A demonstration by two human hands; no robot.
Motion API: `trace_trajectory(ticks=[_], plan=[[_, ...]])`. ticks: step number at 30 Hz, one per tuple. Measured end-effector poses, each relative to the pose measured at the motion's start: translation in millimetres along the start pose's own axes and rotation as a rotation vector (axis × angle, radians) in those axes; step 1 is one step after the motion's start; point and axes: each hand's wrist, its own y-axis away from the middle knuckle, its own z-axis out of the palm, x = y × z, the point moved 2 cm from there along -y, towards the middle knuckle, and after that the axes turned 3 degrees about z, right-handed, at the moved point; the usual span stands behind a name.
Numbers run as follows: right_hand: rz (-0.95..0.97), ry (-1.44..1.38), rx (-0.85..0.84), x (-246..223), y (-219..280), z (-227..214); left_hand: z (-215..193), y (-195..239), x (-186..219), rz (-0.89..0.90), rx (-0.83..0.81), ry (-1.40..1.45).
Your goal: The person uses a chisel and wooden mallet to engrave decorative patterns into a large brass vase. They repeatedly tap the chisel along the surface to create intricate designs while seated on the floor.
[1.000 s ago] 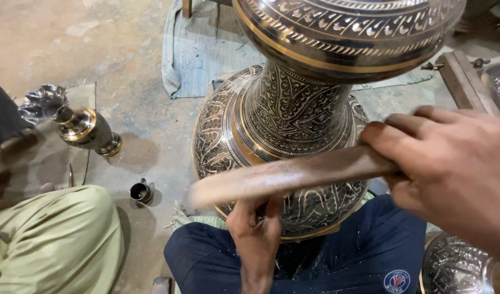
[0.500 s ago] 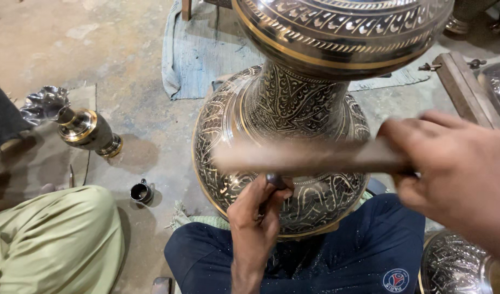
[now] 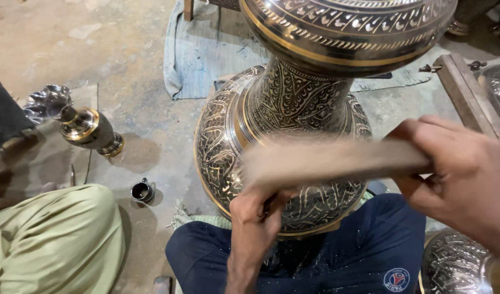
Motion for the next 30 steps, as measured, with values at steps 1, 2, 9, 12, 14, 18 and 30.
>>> trace_trajectory(ticks=[1,2,9,12,14,18,30], plan=[[0.086,0.074,-0.105,4.3,1.8,4.6,1.2,-0.6,0.2,-0.012,-0.030,0.007],[0.171,0.147,-0.205,8.3,2.4,9.2,1.1,-2.1,0.4,-0.022,-0.056,0.010],[0.018,0.029,-0.024,12.8,12.2,14.2,-3.4,-7.7,7.7,-0.016,-0.109,0.046],[0.090,-0.035,-0.067,12.8,14.3,16.8,-3.8,-7.9,7.2,-0.083,-0.118,0.002],[0.022,0.076,-0.026,9.7,13.1,17.0,-4.4,-7.5,8.9,-0.004,-0.104,-0.006],[0.108,-0.092,-0.082,10.2,14.2,20.4,-5.4,-5.5,9.1,-0.011,-0.113,0.067],[0.144,-0.204,-0.030,3.7,23.6,15.7,-5.1,2.1,1.2,-0.114,-0.169,0.022]])
